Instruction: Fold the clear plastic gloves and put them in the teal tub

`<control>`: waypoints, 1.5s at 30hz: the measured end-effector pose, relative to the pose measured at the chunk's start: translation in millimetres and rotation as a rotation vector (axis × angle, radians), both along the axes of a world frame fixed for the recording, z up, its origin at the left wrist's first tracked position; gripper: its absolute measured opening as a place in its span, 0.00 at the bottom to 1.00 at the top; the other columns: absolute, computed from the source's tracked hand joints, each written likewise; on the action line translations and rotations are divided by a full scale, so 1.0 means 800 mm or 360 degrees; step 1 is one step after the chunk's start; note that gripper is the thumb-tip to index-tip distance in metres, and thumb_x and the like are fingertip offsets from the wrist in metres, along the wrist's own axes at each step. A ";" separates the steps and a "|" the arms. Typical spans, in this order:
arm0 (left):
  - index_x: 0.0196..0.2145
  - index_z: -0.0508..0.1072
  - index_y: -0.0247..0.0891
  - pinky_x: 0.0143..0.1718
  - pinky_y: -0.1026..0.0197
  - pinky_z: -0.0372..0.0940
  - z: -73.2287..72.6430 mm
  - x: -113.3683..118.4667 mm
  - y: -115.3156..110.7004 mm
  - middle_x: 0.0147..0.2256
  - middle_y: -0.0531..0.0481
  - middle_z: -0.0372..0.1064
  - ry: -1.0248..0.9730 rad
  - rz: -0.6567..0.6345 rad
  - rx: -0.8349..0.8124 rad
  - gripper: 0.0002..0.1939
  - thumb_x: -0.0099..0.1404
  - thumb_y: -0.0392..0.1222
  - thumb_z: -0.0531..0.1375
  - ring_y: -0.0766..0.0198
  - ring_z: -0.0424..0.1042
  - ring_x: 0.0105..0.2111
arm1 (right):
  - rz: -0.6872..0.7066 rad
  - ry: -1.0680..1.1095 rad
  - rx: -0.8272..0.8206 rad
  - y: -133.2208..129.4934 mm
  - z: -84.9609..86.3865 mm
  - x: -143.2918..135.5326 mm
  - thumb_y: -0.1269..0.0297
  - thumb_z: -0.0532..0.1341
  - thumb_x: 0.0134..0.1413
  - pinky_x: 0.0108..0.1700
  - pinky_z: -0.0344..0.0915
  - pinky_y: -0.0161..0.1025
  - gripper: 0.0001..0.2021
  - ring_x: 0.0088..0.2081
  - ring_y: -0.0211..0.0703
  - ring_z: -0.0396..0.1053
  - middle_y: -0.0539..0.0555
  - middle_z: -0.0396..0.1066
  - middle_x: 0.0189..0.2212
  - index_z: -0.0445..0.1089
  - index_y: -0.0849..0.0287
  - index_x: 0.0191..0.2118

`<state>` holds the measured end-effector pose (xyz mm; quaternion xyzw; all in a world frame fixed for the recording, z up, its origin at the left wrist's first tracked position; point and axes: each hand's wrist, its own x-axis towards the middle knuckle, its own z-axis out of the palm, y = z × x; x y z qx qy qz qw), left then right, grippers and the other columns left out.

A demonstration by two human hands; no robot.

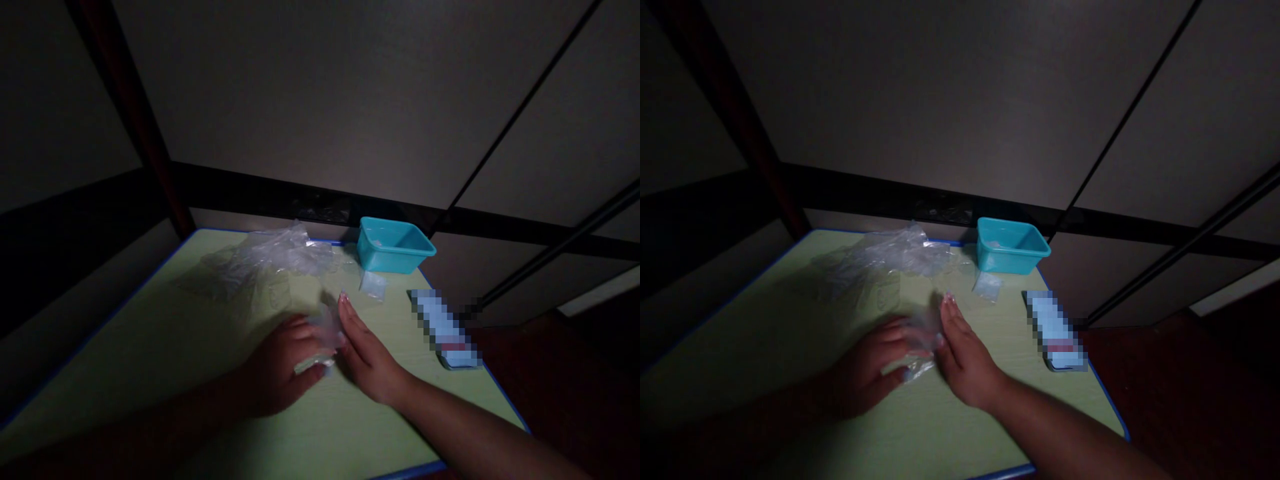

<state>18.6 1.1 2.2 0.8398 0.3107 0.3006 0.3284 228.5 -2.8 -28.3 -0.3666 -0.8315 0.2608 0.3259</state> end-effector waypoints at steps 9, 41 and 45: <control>0.47 0.58 0.41 0.23 0.64 0.66 0.017 -0.004 0.016 0.30 0.53 0.69 -0.0528 0.0580 -0.1274 0.22 0.68 0.61 0.47 0.64 0.73 0.21 | -0.0018 -0.0415 0.0151 -0.004 0.001 -0.004 0.74 0.49 0.62 0.65 0.46 0.57 0.36 0.69 0.48 0.34 0.57 0.34 0.69 0.28 0.53 0.70; 0.53 0.64 0.39 0.14 0.71 0.56 0.032 -0.038 0.022 0.19 0.62 0.65 0.0267 0.0116 -0.1332 0.29 0.52 0.37 0.61 0.68 0.63 0.13 | 0.0081 -0.0841 0.0110 -0.015 0.019 0.004 0.68 0.52 0.60 0.65 0.41 0.57 0.34 0.69 0.51 0.30 0.56 0.28 0.69 0.40 0.54 0.69; 0.53 0.66 0.41 0.16 0.71 0.58 0.031 -0.041 0.025 0.20 0.61 0.66 0.0297 0.0124 -0.1238 0.27 0.54 0.36 0.59 0.68 0.65 0.16 | 0.0067 -0.0855 0.0098 -0.015 0.020 0.004 0.68 0.52 0.60 0.65 0.40 0.59 0.34 0.69 0.52 0.31 0.55 0.27 0.69 0.39 0.50 0.69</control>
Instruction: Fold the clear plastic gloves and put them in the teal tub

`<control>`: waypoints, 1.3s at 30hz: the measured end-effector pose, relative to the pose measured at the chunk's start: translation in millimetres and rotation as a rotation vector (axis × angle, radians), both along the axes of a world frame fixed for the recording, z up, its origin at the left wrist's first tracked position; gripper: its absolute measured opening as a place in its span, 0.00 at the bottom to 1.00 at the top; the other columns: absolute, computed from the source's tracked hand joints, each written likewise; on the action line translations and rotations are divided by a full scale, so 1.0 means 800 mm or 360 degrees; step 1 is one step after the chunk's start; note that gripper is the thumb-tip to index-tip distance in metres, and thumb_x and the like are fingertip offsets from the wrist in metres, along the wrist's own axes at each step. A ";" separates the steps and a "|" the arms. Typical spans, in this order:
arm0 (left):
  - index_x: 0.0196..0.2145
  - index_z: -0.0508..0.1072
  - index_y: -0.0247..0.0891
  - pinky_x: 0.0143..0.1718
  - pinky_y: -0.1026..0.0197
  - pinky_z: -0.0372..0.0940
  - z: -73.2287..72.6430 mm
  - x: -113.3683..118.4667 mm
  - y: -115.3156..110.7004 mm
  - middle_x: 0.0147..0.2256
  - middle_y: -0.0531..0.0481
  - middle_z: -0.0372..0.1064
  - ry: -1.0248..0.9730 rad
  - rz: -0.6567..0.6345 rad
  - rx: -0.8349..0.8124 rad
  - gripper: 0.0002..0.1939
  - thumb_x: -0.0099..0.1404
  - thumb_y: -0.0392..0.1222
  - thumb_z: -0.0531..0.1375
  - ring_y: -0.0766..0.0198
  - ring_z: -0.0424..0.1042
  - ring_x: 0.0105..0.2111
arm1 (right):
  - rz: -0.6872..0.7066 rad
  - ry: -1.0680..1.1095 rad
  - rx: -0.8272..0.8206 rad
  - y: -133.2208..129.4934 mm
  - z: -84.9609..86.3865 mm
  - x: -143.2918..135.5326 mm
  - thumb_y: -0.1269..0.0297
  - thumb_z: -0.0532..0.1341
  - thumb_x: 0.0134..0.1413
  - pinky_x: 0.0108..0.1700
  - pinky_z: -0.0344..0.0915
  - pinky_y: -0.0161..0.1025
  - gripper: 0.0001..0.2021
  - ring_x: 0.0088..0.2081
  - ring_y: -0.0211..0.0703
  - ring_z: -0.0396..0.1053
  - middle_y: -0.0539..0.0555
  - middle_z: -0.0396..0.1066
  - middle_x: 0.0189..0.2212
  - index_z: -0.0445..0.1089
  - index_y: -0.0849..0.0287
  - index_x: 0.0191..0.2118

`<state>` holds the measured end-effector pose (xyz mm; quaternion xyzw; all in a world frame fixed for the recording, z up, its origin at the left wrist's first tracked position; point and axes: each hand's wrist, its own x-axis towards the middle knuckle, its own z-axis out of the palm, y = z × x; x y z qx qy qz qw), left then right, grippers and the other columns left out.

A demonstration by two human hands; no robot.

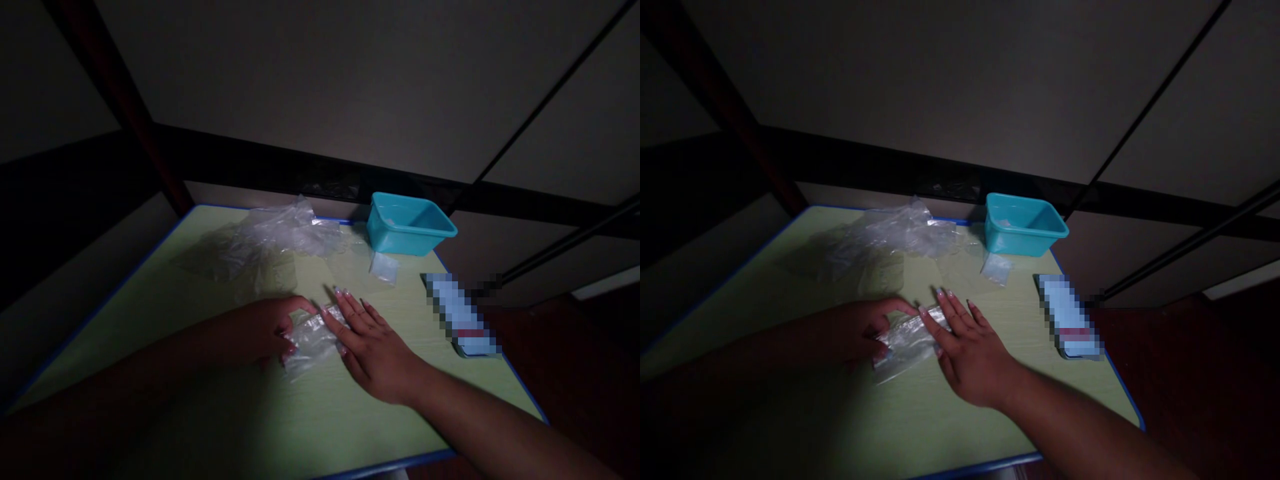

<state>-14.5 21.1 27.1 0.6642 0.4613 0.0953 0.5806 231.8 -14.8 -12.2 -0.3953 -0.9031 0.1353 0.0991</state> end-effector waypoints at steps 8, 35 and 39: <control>0.60 0.60 0.39 0.19 0.69 0.60 0.003 -0.009 0.010 0.22 0.60 0.64 -0.0019 -0.0196 -0.0071 0.36 0.53 0.39 0.61 0.67 0.64 0.20 | -0.0030 -0.0141 0.0020 -0.002 0.002 -0.002 0.68 0.49 0.62 0.65 0.37 0.59 0.33 0.69 0.51 0.29 0.56 0.30 0.69 0.36 0.54 0.70; 0.64 0.49 0.48 0.19 0.67 0.68 -0.033 -0.027 0.049 0.24 0.61 0.66 -0.0133 -0.0313 -0.0497 0.50 0.48 0.42 0.69 0.67 0.69 0.18 | 0.0148 -0.0481 0.0215 -0.026 0.036 0.029 0.55 0.52 0.62 0.22 0.50 0.43 0.23 0.23 0.47 0.71 0.56 0.77 0.30 0.66 0.60 0.57; 0.64 0.50 0.50 0.19 0.66 0.70 -0.037 -0.029 0.053 0.24 0.61 0.67 -0.0177 -0.0374 -0.0514 0.48 0.50 0.41 0.69 0.66 0.70 0.17 | 0.0109 -0.0534 0.0216 -0.028 0.037 0.028 0.54 0.51 0.62 0.22 0.48 0.43 0.24 0.24 0.49 0.71 0.56 0.77 0.28 0.65 0.61 0.58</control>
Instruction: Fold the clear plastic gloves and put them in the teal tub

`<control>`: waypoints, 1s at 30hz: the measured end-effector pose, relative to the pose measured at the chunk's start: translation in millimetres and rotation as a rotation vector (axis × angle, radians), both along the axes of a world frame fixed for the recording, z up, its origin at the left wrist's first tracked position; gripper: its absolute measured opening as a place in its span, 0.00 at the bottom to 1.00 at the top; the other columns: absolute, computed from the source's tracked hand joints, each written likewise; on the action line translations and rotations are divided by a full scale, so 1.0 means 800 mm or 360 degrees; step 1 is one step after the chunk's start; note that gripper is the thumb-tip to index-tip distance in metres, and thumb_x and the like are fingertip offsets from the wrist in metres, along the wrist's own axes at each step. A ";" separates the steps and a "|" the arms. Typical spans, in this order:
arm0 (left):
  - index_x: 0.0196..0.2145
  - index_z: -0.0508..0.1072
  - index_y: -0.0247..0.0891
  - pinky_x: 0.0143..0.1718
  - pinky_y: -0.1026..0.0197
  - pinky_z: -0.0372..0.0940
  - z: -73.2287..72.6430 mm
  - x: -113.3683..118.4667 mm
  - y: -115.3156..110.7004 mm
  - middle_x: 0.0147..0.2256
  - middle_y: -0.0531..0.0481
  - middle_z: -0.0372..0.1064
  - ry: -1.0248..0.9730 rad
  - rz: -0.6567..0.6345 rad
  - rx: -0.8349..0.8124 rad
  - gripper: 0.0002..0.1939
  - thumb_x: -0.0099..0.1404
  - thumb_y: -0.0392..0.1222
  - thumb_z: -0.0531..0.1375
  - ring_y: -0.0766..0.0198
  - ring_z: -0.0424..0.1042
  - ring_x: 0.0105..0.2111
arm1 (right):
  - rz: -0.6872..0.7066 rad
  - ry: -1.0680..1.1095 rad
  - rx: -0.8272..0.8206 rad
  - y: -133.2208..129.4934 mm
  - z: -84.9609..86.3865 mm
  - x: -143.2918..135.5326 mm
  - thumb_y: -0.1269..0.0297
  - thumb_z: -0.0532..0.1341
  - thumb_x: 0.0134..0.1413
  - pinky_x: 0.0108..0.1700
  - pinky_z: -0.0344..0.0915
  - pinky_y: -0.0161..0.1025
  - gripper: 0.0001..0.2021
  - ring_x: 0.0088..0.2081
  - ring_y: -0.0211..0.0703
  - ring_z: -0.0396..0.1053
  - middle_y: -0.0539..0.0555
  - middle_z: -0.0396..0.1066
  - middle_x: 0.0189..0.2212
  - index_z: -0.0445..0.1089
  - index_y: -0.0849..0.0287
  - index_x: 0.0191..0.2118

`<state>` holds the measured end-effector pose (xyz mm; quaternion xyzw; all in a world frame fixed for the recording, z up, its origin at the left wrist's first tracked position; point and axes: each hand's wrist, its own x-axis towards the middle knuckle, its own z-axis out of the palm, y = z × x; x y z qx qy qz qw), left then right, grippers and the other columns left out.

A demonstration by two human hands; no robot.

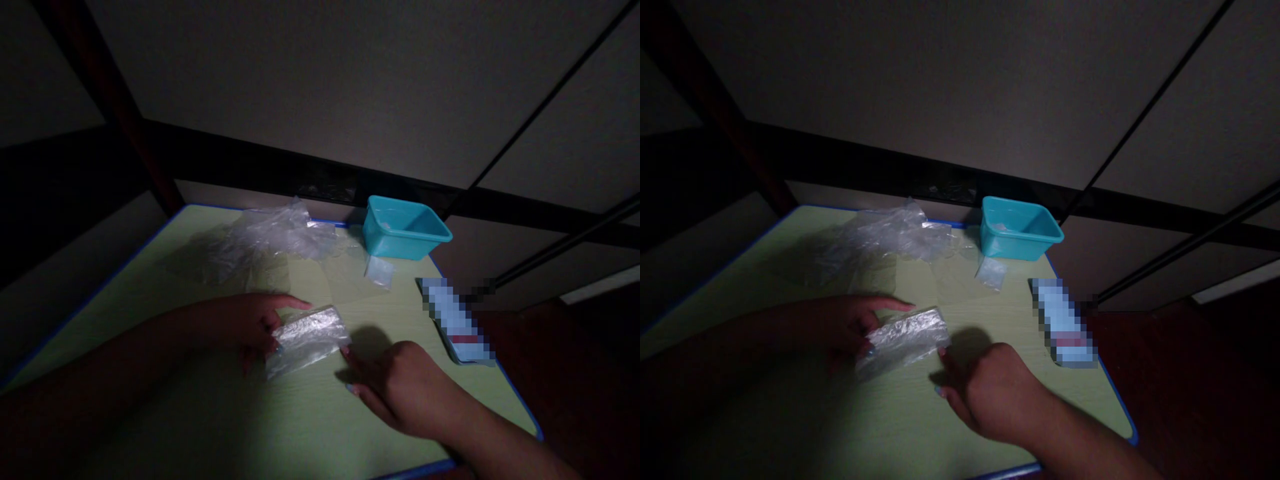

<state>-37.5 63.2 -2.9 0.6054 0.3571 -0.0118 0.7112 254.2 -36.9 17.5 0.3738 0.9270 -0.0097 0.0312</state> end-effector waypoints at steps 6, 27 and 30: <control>0.64 0.52 0.48 0.19 0.66 0.70 -0.001 -0.001 -0.002 0.25 0.61 0.69 -0.0032 0.0068 -0.0027 0.47 0.50 0.39 0.69 0.65 0.72 0.19 | -0.0028 -0.0066 0.0052 0.003 0.001 -0.002 0.52 0.51 0.62 0.22 0.43 0.43 0.25 0.22 0.48 0.69 0.57 0.75 0.25 0.66 0.64 0.57; 0.63 0.57 0.45 0.26 0.56 0.69 0.030 0.002 -0.014 0.29 0.52 0.70 0.0478 0.0026 0.0831 0.35 0.60 0.48 0.60 0.58 0.72 0.25 | -0.0076 -0.0006 -0.0069 0.006 -0.001 -0.002 0.50 0.51 0.61 0.23 0.48 0.44 0.25 0.24 0.49 0.69 0.57 0.75 0.27 0.65 0.64 0.55; 0.59 0.64 0.42 0.44 0.46 0.65 0.037 0.014 -0.026 0.42 0.44 0.71 0.0651 0.0195 0.1698 0.25 0.66 0.49 0.54 0.48 0.71 0.42 | -0.0079 -0.0023 -0.0093 0.007 -0.001 -0.002 0.49 0.51 0.61 0.24 0.48 0.44 0.25 0.25 0.50 0.70 0.57 0.75 0.28 0.66 0.63 0.54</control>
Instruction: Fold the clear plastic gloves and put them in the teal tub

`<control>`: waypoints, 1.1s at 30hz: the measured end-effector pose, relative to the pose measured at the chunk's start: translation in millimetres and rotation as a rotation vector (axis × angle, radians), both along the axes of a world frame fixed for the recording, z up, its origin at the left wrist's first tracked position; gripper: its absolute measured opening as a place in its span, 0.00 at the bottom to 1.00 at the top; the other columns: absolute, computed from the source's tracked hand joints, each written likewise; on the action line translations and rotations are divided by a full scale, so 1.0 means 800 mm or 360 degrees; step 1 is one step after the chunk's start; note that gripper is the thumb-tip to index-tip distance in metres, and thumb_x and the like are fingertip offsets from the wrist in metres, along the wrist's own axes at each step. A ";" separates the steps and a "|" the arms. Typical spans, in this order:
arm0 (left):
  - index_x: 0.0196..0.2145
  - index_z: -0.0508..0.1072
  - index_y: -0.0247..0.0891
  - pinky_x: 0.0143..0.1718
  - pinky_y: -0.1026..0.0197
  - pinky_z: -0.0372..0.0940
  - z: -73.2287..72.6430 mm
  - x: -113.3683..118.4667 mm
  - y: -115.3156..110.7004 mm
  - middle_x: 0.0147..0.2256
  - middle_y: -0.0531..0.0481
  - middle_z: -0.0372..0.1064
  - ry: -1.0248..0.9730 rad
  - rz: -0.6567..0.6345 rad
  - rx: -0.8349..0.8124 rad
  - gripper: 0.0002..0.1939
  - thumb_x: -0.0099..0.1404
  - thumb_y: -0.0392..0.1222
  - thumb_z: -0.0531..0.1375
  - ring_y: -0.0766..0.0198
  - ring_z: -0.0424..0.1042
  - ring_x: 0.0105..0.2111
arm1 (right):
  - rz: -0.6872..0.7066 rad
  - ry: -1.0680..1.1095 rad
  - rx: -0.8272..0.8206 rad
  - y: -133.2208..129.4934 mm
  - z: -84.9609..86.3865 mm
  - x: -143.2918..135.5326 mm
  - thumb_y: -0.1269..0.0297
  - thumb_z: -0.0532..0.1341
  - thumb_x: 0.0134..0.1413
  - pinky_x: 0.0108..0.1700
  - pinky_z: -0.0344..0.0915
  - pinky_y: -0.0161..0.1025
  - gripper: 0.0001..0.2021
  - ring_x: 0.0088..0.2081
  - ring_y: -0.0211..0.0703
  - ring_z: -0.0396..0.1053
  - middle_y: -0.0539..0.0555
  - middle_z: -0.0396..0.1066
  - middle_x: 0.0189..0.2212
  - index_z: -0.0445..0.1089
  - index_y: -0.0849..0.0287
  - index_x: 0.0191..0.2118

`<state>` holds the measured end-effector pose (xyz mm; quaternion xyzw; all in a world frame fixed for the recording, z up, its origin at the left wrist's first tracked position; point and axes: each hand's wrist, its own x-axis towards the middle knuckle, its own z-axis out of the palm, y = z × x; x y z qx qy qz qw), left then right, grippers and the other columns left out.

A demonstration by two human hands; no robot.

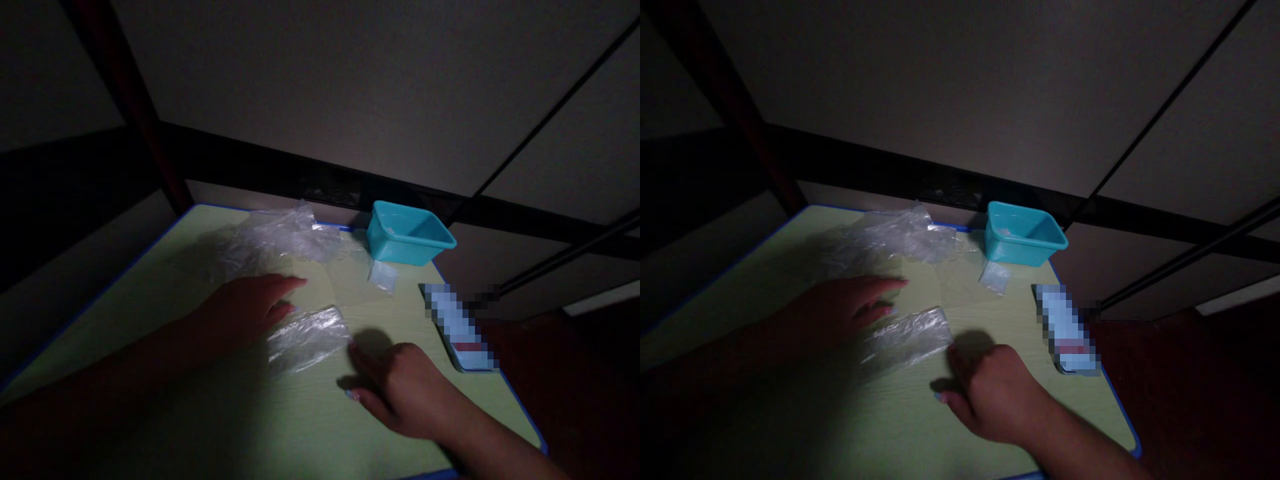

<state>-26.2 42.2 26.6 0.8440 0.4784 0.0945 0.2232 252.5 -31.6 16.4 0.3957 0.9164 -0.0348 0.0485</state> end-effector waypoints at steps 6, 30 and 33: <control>0.65 0.53 0.45 0.64 0.39 0.36 -0.023 0.028 -0.028 0.64 0.43 0.52 -0.0142 -0.0783 0.0329 0.35 0.65 0.61 0.54 0.44 0.51 0.63 | 0.0024 0.0026 0.0038 0.000 0.001 -0.001 0.51 0.51 0.61 0.23 0.45 0.43 0.24 0.22 0.46 0.67 0.56 0.73 0.24 0.66 0.65 0.53; 0.64 0.52 0.61 0.59 0.27 0.29 -0.043 0.019 -0.027 0.68 0.42 0.37 -0.0006 -0.0922 0.0120 0.41 0.56 0.65 0.61 0.38 0.41 0.66 | 0.0179 0.0312 -0.0021 0.025 -0.017 -0.007 0.58 0.46 0.67 0.65 0.35 0.62 0.31 0.68 0.49 0.36 0.57 0.40 0.68 0.34 0.59 0.69; 0.62 0.56 0.61 0.59 0.26 0.31 -0.047 0.019 -0.027 0.68 0.42 0.30 -0.0035 -0.0866 0.0182 0.42 0.53 0.67 0.62 0.33 0.34 0.66 | 0.0175 0.0238 -0.0104 0.029 -0.024 -0.010 0.55 0.46 0.67 0.65 0.33 0.61 0.33 0.69 0.46 0.33 0.58 0.39 0.68 0.31 0.61 0.69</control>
